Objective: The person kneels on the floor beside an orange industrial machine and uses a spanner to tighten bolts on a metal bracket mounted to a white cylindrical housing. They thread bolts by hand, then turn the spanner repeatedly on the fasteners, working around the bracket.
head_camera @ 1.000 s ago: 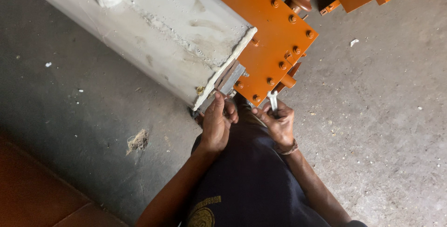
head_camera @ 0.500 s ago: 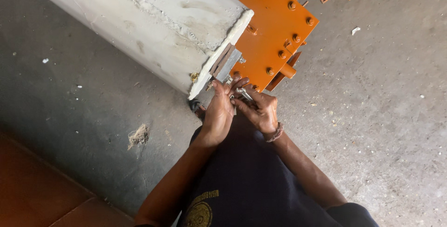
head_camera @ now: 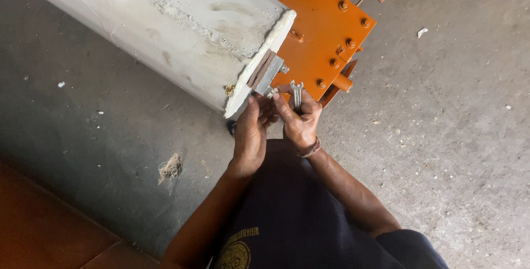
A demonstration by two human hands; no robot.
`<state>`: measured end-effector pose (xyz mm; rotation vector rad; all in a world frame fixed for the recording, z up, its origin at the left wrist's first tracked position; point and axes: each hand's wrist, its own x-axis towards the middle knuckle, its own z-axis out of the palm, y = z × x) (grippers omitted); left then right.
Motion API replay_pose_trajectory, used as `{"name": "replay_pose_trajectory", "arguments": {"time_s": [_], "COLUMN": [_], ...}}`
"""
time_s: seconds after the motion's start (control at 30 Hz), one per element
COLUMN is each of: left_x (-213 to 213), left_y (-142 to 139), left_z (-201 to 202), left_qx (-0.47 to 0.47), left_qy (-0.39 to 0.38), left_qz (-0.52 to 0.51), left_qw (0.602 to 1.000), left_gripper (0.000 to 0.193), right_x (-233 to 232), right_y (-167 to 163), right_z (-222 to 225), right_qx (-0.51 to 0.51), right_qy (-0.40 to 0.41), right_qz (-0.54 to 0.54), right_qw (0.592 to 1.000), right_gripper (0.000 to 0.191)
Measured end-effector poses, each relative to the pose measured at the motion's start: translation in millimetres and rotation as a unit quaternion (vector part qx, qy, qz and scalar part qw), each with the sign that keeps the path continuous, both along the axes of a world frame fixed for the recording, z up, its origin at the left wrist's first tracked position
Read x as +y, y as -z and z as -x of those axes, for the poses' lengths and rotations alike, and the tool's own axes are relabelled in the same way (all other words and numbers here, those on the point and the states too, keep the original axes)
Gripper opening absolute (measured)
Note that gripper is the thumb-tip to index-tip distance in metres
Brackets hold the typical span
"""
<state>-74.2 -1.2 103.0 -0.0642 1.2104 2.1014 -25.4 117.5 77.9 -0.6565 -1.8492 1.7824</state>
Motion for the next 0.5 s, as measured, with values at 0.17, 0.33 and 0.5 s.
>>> {"name": "replay_pose_trajectory", "arguments": {"time_s": [0.17, 0.33, 0.5], "left_x": [-10, -15, -18], "left_y": [-1, 4, 9], "left_z": [-2, -2, -4], "left_qx": [-0.018, -0.015, -0.027], "left_qy": [0.004, 0.009, 0.015], "left_qz": [-0.006, -0.009, -0.035], "left_qw": [1.0, 1.0, 0.999], "left_gripper": [0.063, 0.058, 0.05], "right_x": [-7, -13, -18], "right_y": [-4, -7, -16], "right_z": [5, 4, 6], "right_qx": [-0.001, -0.035, 0.027], "right_qy": [0.031, 0.043, 0.018], "right_qz": [-0.024, -0.039, -0.075], "right_qw": [0.999, 0.998, 0.997], "right_gripper": [0.018, 0.018, 0.018]}}
